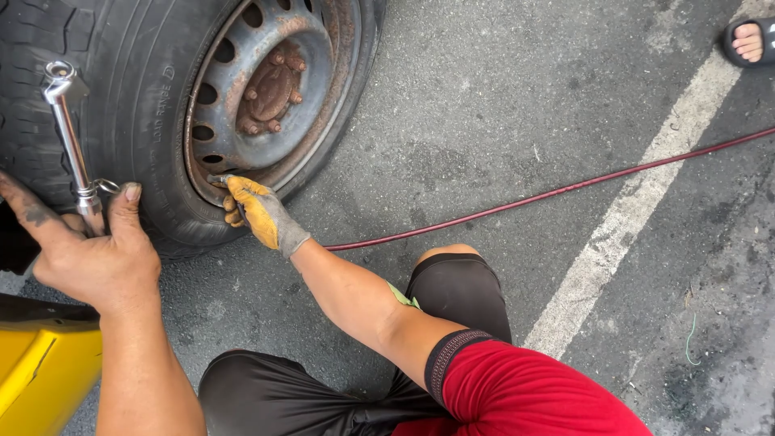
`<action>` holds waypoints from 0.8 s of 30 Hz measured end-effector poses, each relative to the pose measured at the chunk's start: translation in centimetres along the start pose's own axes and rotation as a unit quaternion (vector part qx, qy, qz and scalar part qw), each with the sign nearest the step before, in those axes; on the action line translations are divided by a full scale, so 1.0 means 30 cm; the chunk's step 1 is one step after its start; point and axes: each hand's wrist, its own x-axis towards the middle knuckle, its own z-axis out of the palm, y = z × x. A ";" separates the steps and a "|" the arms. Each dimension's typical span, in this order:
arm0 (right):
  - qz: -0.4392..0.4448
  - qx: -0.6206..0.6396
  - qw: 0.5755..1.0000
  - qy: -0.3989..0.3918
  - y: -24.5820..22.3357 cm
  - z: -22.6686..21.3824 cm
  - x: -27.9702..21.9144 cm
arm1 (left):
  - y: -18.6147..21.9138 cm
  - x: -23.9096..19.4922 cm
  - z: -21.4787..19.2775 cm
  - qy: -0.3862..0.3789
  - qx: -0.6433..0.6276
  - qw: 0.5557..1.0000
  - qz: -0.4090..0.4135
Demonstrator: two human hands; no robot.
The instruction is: The person walks to a yellow vehicle and kneels beside the front tire. They attach an air hose to the tire valve to inflate it, then use a wrench to tighten the valve cap. Finally, they remove the air hose and place the wrench on the ground.
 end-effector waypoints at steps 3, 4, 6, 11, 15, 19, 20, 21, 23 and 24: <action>-0.015 -0.003 1.000 -0.012 -0.002 -0.002 -0.004 | 0.013 0.003 0.000 -0.003 0.005 1.000 -0.002; -0.019 -0.008 1.000 -0.007 0.004 -0.003 0.001 | 0.018 0.006 -0.003 -0.002 -0.001 1.000 -0.004; -0.022 -0.012 1.000 -0.002 0.005 -0.001 0.004 | 0.024 0.009 -0.006 -0.002 -0.007 1.000 -0.005; -0.019 -0.019 1.000 -0.014 -0.005 -0.001 -0.002 | 0.020 0.004 -0.004 -0.001 0.013 1.000 -0.014; -0.006 -0.016 1.000 0.007 0.006 -0.009 0.018 | 0.038 0.013 0.006 0.002 -0.005 0.999 -0.032; -0.003 0.010 1.000 0.004 0.053 -0.032 0.048 | 0.030 0.001 -0.002 0.013 0.022 0.998 -0.051; -0.003 0.027 1.000 0.015 0.062 -0.045 0.068 | 0.030 0.003 0.005 0.011 0.016 0.998 -0.055; 0.012 0.024 1.000 0.007 0.074 -0.043 0.070 | 0.019 -0.002 0.001 0.016 0.027 0.997 -0.067; -0.001 0.013 1.000 0.022 0.079 -0.053 0.088 | 0.001 -0.004 0.017 0.017 -0.010 0.999 -0.037; 0.008 0.010 1.000 0.015 0.077 -0.047 0.082 | -0.001 -0.005 0.016 0.022 -0.003 0.999 -0.045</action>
